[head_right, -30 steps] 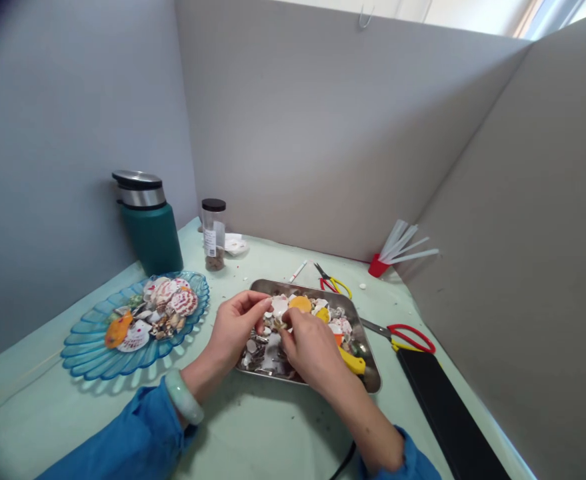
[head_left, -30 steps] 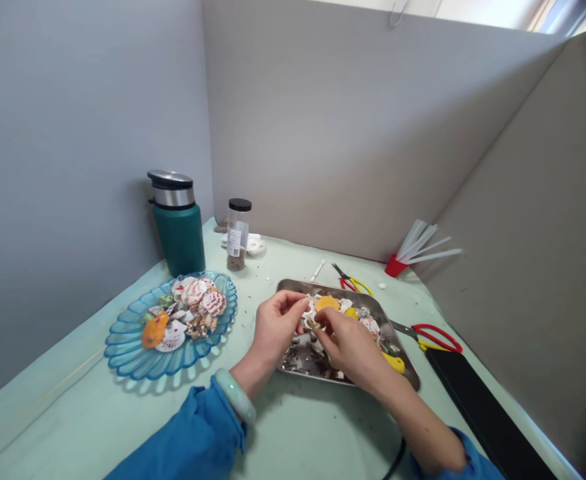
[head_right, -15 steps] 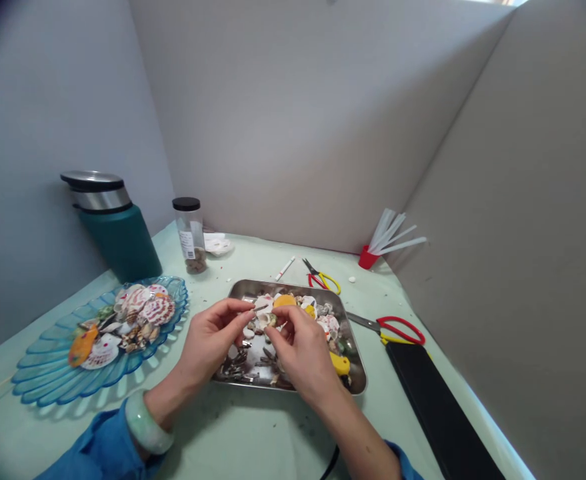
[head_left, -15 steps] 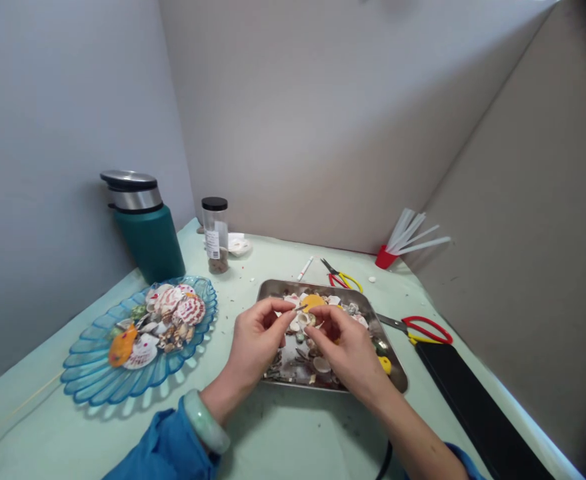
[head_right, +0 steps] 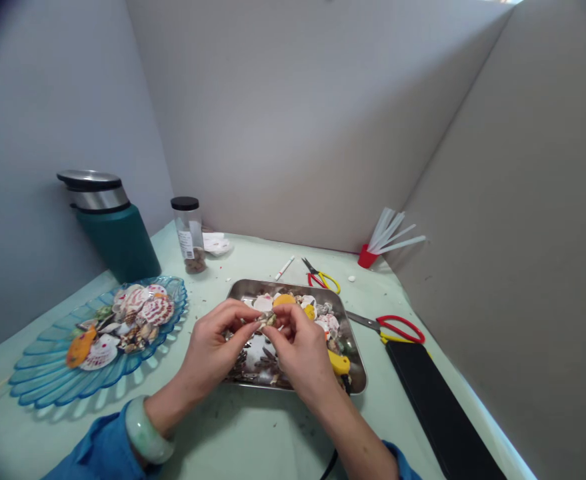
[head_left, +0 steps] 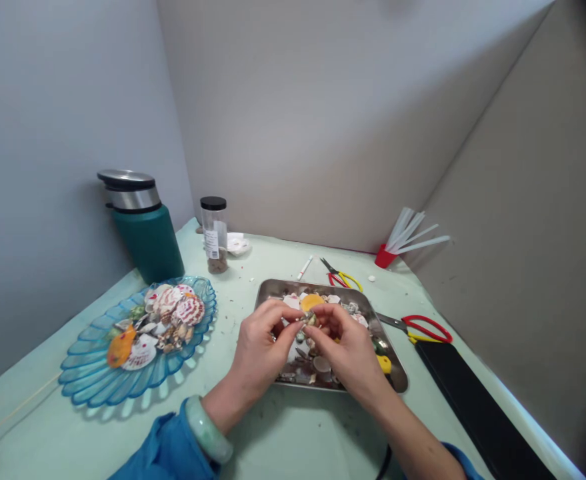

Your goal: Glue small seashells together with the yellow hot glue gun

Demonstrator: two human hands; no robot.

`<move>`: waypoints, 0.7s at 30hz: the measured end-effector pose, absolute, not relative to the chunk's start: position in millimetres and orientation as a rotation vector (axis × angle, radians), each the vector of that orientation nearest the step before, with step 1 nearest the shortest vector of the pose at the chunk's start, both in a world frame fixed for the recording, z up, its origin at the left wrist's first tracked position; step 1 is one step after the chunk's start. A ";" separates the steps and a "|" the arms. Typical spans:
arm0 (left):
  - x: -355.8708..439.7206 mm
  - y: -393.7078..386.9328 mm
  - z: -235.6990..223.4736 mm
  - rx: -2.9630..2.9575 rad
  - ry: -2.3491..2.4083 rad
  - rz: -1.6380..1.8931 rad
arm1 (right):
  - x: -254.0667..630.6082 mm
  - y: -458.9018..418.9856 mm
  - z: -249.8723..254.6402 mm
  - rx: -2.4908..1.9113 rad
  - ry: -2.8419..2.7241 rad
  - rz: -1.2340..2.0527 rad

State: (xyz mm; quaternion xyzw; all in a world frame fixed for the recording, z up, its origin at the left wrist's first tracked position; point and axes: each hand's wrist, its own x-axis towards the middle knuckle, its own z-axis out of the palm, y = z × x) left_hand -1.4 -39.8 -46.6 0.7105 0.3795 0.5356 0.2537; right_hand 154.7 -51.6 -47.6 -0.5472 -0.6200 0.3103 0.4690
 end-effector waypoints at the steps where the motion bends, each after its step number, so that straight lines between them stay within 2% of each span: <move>1: -1.3 -40.1 -46.6 1.934 1.041 1.458 | 154.5 -51.6 -47.7 -1.337 -1.516 0.764; 21: -0.8 -40.5 -46.1 1.982 1.011 1.386 | 155.9 -50.5 -53.0 -1.293 -1.505 0.718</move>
